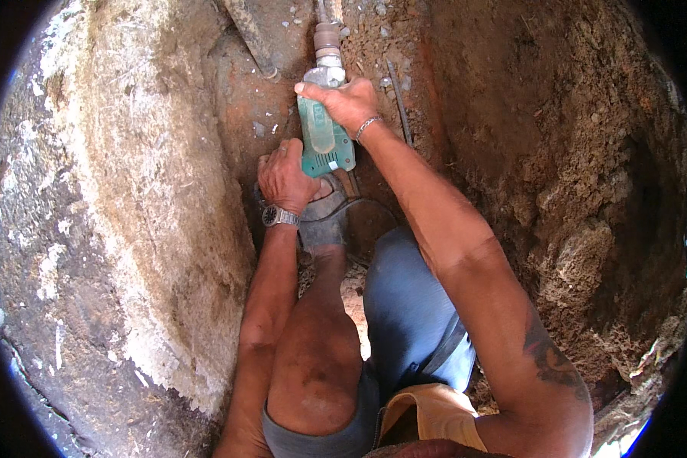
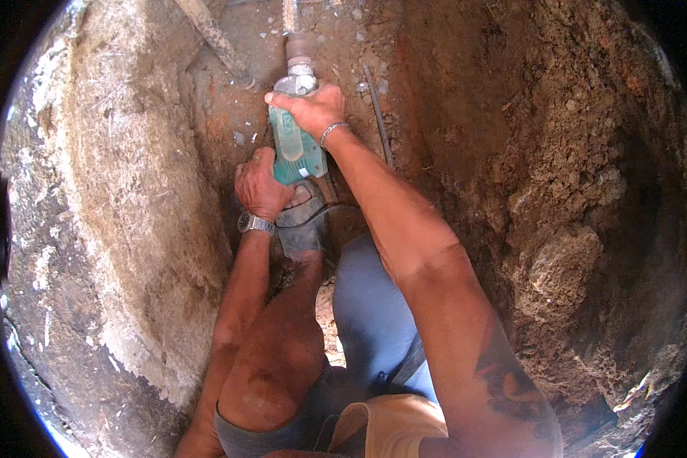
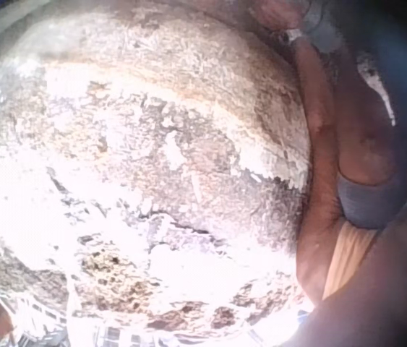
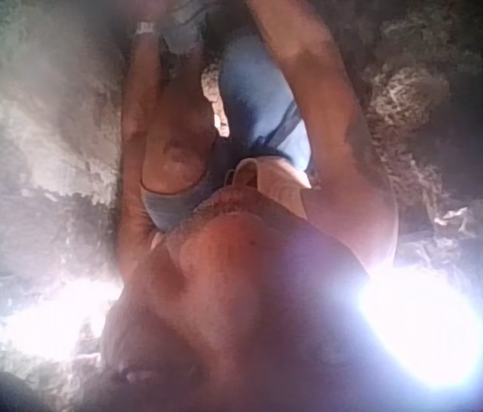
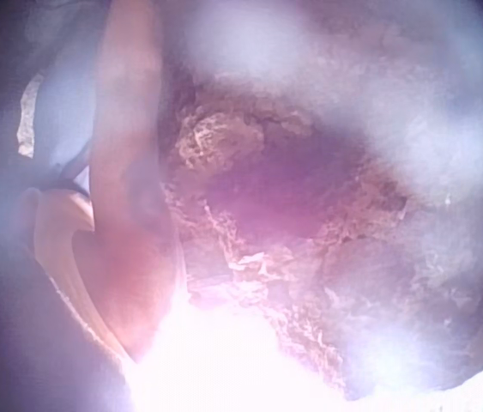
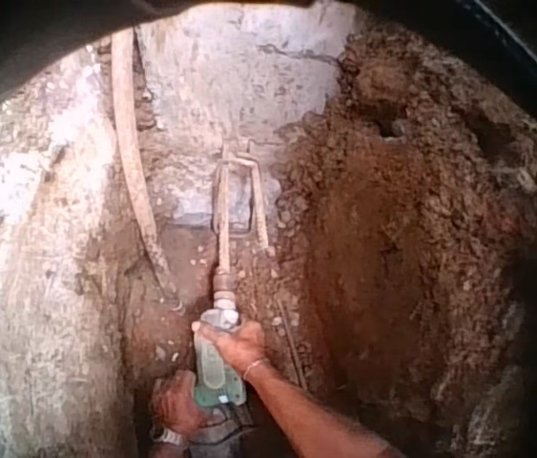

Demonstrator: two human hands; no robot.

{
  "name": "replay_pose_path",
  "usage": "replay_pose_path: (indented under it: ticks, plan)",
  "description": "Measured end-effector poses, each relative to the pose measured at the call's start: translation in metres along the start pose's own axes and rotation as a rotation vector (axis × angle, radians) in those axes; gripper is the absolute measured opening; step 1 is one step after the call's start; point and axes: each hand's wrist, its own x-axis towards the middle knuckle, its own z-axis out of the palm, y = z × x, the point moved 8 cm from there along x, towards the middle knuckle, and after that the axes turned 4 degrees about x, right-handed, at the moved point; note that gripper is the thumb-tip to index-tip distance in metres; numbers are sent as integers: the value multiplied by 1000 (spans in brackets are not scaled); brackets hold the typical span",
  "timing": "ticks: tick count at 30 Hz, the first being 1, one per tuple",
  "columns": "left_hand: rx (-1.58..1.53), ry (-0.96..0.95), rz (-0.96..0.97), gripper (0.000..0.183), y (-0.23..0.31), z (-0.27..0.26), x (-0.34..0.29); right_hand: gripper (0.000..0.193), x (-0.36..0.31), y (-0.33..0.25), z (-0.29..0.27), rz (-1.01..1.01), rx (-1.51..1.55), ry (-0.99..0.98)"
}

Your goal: The person uses a green electric drill to bore holes into the concrete floor of a narrow trench. They repeatedly position the drill, operate it to penetrate the surface, and withdraw the bit to clear debris.

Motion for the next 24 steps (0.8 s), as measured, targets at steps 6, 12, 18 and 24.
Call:
replay_pose_path:
  ticks: [6, 12, 18, 24]
  plan:
    - [-34, -42, -21, 45, -5, -2, -6, 62, -13, -9, -1, 34, 3, 22]
    - [-94, 83, 23, 57, -8, -12, -11, 66, -21, -14, 3, 50, 49, 21]
    - [-144, 164, 19, 74, -5, -12, -22, 68, -15, -6, -6, 18, -142, 68]
    - [-193, 229, 7, 66, -7, -19, -27, 78, -13, -14, 5, -10, -92, 8]
